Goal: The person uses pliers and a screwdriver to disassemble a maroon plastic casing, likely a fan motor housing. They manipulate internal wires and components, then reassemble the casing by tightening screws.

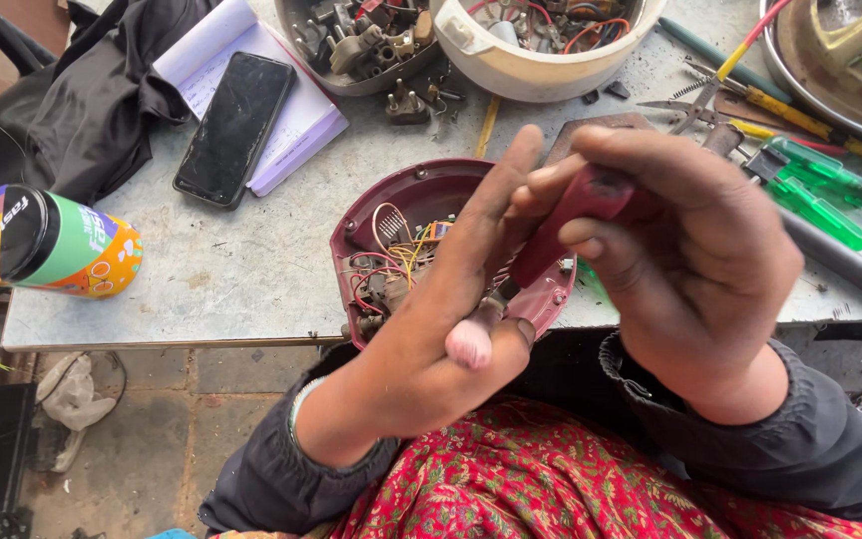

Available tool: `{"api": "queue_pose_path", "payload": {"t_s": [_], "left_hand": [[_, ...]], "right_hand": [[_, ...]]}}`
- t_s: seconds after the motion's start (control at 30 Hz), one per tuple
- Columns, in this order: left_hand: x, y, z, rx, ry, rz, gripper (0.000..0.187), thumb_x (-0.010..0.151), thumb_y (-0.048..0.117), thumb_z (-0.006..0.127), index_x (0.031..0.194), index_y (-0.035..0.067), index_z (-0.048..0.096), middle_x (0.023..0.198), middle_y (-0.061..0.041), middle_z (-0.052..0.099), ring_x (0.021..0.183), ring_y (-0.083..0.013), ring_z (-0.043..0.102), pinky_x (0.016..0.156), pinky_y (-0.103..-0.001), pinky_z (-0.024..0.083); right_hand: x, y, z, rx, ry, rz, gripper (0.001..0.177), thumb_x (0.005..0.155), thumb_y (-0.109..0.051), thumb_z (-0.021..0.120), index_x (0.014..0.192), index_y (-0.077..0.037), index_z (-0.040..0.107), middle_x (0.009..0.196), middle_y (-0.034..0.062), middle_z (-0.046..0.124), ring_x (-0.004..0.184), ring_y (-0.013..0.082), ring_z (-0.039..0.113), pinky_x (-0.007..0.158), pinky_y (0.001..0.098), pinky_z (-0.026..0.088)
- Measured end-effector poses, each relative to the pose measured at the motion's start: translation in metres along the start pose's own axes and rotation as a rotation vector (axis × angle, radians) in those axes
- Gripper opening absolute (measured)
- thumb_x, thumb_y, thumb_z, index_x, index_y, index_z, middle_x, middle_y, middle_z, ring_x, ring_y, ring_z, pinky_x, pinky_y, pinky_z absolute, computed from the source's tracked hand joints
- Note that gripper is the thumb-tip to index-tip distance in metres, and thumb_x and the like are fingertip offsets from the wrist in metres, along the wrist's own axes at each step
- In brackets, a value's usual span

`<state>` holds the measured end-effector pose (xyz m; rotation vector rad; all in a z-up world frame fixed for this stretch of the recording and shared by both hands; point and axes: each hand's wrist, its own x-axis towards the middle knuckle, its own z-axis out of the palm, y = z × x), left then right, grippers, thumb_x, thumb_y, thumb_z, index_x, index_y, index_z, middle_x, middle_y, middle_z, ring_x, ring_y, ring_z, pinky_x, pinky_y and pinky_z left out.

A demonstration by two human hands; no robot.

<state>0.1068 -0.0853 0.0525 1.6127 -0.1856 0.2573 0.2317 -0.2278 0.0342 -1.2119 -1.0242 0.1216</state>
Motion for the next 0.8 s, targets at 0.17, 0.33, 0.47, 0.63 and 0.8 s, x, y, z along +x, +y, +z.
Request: {"api": "queue_pose_path", "payload": {"t_s": [0.17,0.33,0.47,0.63,0.8], "left_hand": [[-0.007,0.002,0.02,0.151,0.136,-0.004,0.089,0.092,-0.009,0.048,0.162,0.002,-0.004,0.158,-0.02,0.036,0.149,-0.0269,0.043,0.129,-0.036,0.034],[-0.011,-0.009,0.033,0.142,0.217,0.059,0.096,0.096,-0.006,0.051,0.164,0.005,-0.015,0.153,-0.017,0.039,0.138,-0.0245,0.046,0.122,-0.032,0.034],[-0.012,-0.02,0.036,0.064,0.236,0.078,0.098,0.105,0.0,0.054,0.165,0.008,-0.023,0.153,-0.014,0.035,0.139,-0.0226,0.045,0.124,-0.031,0.033],[-0.013,-0.026,0.033,0.272,0.303,0.064,0.095,0.099,0.005,0.055,0.16,0.004,-0.017,0.157,-0.017,0.03,0.135,-0.0254,0.048,0.118,-0.035,0.041],[-0.022,-0.047,0.03,0.601,0.328,0.138,0.086,0.108,0.013,0.058,0.163,0.01,-0.008,0.156,-0.01,0.022,0.134,-0.0201,0.045,0.116,-0.032,0.043]], "right_hand": [[-0.001,-0.006,0.003,0.043,-0.087,0.036,0.038,0.102,0.007,0.059,0.138,0.007,0.046,0.123,0.0203,0.068,0.109,0.0198,0.071,0.097,0.0308,0.061],[0.002,-0.008,0.005,0.081,-0.129,0.032,0.038,0.102,0.008,0.054,0.139,0.006,0.043,0.124,0.0208,0.068,0.106,0.0192,0.071,0.095,0.03,0.06],[0.004,-0.007,0.006,0.092,-0.14,0.045,0.037,0.106,0.006,0.053,0.141,0.006,0.043,0.125,0.0199,0.068,0.106,0.0184,0.07,0.094,0.0283,0.059],[0.004,-0.018,0.002,0.206,-0.246,0.168,0.06,0.104,-0.028,0.057,0.151,0.004,0.039,0.134,0.0159,0.063,0.119,0.0195,0.065,0.106,0.0313,0.053],[0.009,-0.033,0.007,-0.097,-0.348,-0.145,0.107,0.08,-0.057,0.079,0.157,0.0,0.032,0.143,0.0132,0.054,0.129,0.0224,0.057,0.113,0.035,0.047]]}}
